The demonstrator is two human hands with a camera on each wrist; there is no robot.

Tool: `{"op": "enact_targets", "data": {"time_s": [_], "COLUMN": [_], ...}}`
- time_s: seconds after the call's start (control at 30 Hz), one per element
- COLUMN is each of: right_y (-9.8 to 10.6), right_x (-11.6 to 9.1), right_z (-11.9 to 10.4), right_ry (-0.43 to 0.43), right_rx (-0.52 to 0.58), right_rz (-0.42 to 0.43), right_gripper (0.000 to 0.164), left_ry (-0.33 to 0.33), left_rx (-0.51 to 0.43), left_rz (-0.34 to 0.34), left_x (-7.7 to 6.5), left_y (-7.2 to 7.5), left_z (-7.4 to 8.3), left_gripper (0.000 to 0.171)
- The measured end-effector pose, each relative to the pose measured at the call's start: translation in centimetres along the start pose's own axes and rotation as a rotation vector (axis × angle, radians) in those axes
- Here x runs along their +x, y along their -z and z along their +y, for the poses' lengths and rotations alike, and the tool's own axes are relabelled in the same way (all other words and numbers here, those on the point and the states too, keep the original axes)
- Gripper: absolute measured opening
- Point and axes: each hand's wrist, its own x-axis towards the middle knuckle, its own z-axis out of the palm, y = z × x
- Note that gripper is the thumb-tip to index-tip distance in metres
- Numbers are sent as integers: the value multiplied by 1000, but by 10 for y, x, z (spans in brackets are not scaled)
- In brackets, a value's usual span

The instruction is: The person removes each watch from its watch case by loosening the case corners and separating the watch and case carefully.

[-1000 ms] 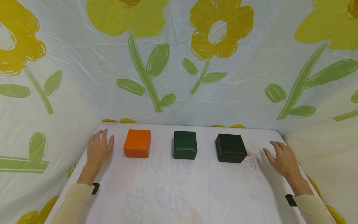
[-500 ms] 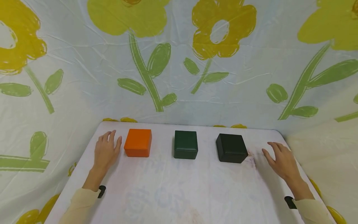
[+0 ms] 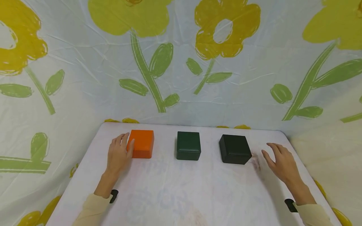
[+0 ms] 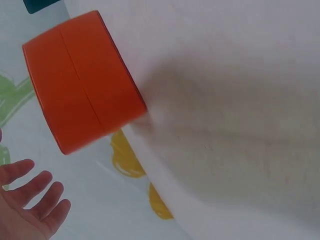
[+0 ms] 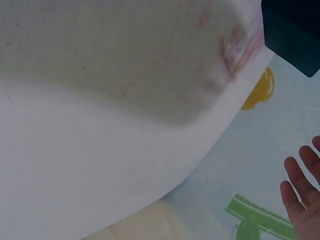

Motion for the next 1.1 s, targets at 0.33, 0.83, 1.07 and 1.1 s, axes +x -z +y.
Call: {"op": "enact_targets", "data": {"time_s": [0.33, 0.83, 1.07, 1.1], "right_y": [-6, -20, -27, -28], "right_x": [4, 11, 18, 19], "right_z": [-15, -37, -49, -51], "right_ry": [-3, -17, 8, 10], "right_rx": [34, 114, 129, 131], "right_rz": [-9, -9, 6, 4], "right_gripper": [47, 48, 48, 48], "left_ry": [-14, -94, -95, -97], "left_rx": [-66, -147, -171, -178], "left_rz": [-5, 33, 33, 32], "left_x": [-1, 1, 3, 3], "left_y": [-7, -27, -34, -35], "left_z": [27, 50, 61, 63], "left_gripper": [41, 36, 35, 35]}}
